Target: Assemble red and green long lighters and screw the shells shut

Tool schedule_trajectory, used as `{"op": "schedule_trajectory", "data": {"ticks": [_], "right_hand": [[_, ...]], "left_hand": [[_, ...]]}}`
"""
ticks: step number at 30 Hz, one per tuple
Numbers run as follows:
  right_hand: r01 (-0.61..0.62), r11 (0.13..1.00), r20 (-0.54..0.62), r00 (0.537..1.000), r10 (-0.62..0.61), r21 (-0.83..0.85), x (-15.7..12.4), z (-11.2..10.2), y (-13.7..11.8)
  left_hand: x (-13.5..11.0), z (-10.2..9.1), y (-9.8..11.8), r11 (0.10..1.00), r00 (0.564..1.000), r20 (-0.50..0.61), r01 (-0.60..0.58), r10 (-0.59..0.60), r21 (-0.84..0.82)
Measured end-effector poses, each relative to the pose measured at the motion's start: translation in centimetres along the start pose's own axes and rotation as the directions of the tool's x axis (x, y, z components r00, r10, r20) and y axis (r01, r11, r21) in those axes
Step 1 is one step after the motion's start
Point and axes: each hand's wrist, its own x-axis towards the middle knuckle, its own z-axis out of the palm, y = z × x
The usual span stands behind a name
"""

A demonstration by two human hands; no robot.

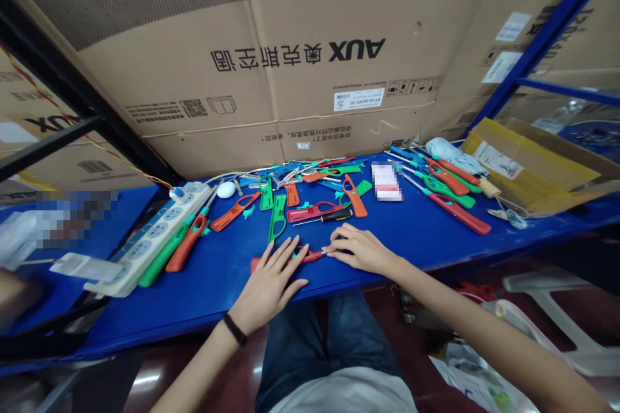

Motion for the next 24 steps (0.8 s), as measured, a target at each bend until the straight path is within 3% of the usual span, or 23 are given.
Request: {"op": "schedule_trajectory", "data": {"ticks": [3,10,15,24], "right_hand": [[0.011,1.000,-0.014,1.000,-0.011,-0.009,0.0,0.1,0.0],[0.037,0.994,-0.105,0.993,-0.048,-0.101,-0.3,0.9,0.0],[0.163,0.965,-0.177,0.963,-0.201,-0.207,-1.4,1.3,-0.6],[0.262,0.963,-0.260,0.928,-0.268,-0.058,-2.7,3.7,-2.9]], "left_hand": [[0.2,0.8,0.9,0.999,0.999,0.024,0.023,-0.024,0.042],[-0.1,0.5,1.1,0.999,0.999,0.029,0.031,-0.031,0.023],[-1.3,1.3,2.2,0.998,0.999,-0.038,0.026,-0.024,0.062],[-2.7,2.5,3.6,0.973,0.984,-0.175,0.035,0.006,0.228]]}}
